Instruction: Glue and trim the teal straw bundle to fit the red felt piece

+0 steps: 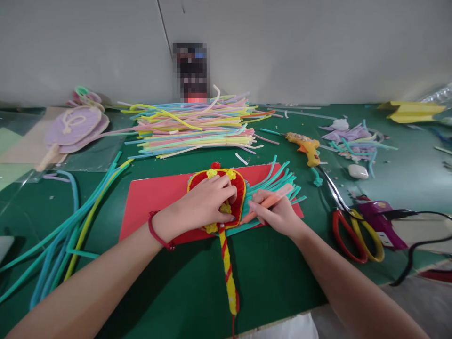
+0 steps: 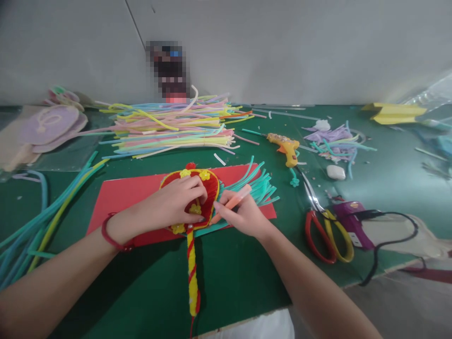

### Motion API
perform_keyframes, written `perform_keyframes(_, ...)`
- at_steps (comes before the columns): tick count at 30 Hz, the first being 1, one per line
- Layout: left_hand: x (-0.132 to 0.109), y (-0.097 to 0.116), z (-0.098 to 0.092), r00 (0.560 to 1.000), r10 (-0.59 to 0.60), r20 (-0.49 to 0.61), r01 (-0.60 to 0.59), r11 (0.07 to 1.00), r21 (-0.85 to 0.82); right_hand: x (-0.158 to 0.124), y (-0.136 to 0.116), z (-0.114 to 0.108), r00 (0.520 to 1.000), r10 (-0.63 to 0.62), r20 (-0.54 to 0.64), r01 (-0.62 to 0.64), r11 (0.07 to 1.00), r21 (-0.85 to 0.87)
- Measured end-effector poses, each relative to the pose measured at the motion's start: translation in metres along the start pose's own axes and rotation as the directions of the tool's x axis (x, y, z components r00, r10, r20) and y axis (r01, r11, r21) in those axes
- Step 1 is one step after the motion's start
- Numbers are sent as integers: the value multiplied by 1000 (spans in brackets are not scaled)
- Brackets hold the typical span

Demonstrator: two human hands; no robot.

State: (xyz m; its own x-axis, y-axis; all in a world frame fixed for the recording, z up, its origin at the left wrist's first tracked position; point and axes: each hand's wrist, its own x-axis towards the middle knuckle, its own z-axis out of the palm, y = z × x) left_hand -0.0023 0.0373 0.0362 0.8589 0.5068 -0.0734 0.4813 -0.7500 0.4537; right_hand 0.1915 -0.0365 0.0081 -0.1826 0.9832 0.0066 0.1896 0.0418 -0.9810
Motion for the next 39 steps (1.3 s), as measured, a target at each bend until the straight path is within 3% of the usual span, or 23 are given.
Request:
perform_keyframes(3, 0, 0, 0, 1000, -3, -2, 3, 1000, -6, 2, -1, 2, 1000, 31, 0, -31, 1000, 0)
perform_keyframes(8, 0, -2, 2, 1000, 2, -17, -2, 1000, -29, 4, 1, 2, 979, 45, -199, -52, 998, -29)
perform_keyframes(13, 0, -2, 1, 1000, -9, 1, 9, 1000, -18, 6, 0, 0, 994, 69, -86, -71, 997, -12)
perform_keyframes(18, 1, 2, -3, 998, -46, 40, 46, 999, -7, 10, 1, -1, 952, 79, -294, -88, 996, -18)
perform_keyframes(20, 1, 3, -4, 998, -49, 45, 49, 999, -6, 9, 1, -2, 962, 82, -260, -85, 996, -1)
perform_keyframes(24, 2, 4, -4, 999, -42, 34, 42, 999, 2, 3, -2, 2, 994, 99, -53, -98, 995, 14)
perform_keyframes(26, 2, 4, -4, 998, -43, 35, 43, 999, 7, 3, -1, 3, 994, 106, -32, -106, 994, -2)
perform_keyframes(31, 1, 3, -3, 998, -48, 45, 48, 999, 1, 10, 6, 0, 945, 59, -323, -89, 993, -78)
perform_keyframes(33, 1, 2, -3, 997, -52, 51, 52, 999, 3, 12, 7, -2, 924, 45, -379, -83, 993, -84)
perform_keyframes(35, 1, 2, -3, 997, -51, 49, 51, 999, 6, 11, 5, -3, 942, 58, -330, -81, 995, -56)
perform_keyframes(39, 1, 3, -3, 998, -48, 38, 48, 999, 4, 6, 0, 1, 991, 91, -100, -95, 995, -30)
